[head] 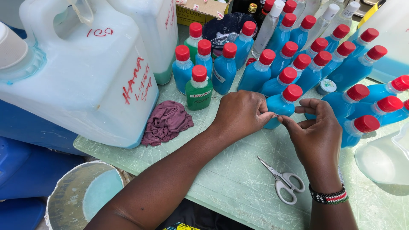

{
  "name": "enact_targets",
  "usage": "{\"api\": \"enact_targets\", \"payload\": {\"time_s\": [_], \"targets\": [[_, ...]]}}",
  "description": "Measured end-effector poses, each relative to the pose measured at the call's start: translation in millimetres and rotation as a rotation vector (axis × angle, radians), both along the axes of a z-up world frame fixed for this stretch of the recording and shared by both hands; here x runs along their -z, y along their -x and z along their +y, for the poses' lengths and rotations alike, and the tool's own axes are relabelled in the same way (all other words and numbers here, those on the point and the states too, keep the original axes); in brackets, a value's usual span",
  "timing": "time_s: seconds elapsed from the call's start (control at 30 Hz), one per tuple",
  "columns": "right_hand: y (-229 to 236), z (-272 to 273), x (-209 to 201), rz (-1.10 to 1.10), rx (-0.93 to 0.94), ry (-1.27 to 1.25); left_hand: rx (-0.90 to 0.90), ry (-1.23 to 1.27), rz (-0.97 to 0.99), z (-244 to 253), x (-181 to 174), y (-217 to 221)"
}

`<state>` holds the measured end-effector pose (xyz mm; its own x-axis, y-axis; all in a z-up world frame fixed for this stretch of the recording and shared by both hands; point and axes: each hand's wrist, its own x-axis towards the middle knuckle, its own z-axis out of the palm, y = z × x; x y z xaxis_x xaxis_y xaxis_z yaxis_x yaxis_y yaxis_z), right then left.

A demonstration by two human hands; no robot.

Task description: The person applies adhesive labels to small plastic bottles filled with blue liquid. They pick up each bottle, wrap the label around the body, and smooth it down before placing the bottle back on the table among others.

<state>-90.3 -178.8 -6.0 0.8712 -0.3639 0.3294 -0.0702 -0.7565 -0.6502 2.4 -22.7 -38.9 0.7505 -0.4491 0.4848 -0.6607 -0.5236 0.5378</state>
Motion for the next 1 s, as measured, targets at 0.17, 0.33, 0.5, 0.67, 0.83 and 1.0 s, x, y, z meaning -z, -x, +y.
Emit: {"api": "enact_targets", "payload": {"time_s": [0.17, 0.33, 0.5, 0.67, 0.83, 1.0], "targets": [[-5.1, -5.4, -1.8, 0.025, -0.127, -0.025, -0.043, 0.01, -0.002, 4.6, 5.9, -9.8], [-5.9, -11.7, -3.9, 0.03, -0.186, -0.041, 0.051, -0.011, 0.056, 6.7, 7.6, -23.0], [-3.2, -12.7, -10.1, 0.037, -0.233, -0.041, 0.205, 0.019, 0.11, 10.9, 10.8, -34.7], [-2.6, -18.9, -8.0, 0.02, -0.263, 0.021, 0.288, 0.038, 0.143, 16.4, 4.2, -36.5], [-6.2, -30.3, 2.4, 0.002, -0.295, 0.112, 0.324, 0.041, 0.179, 18.5, 3.7, -37.8], [-8.7, -34.7, 6.7, 0.001, -0.321, 0.208, 0.394, 0.049, 0.092, 22.7, 4.7, -40.5]]}}
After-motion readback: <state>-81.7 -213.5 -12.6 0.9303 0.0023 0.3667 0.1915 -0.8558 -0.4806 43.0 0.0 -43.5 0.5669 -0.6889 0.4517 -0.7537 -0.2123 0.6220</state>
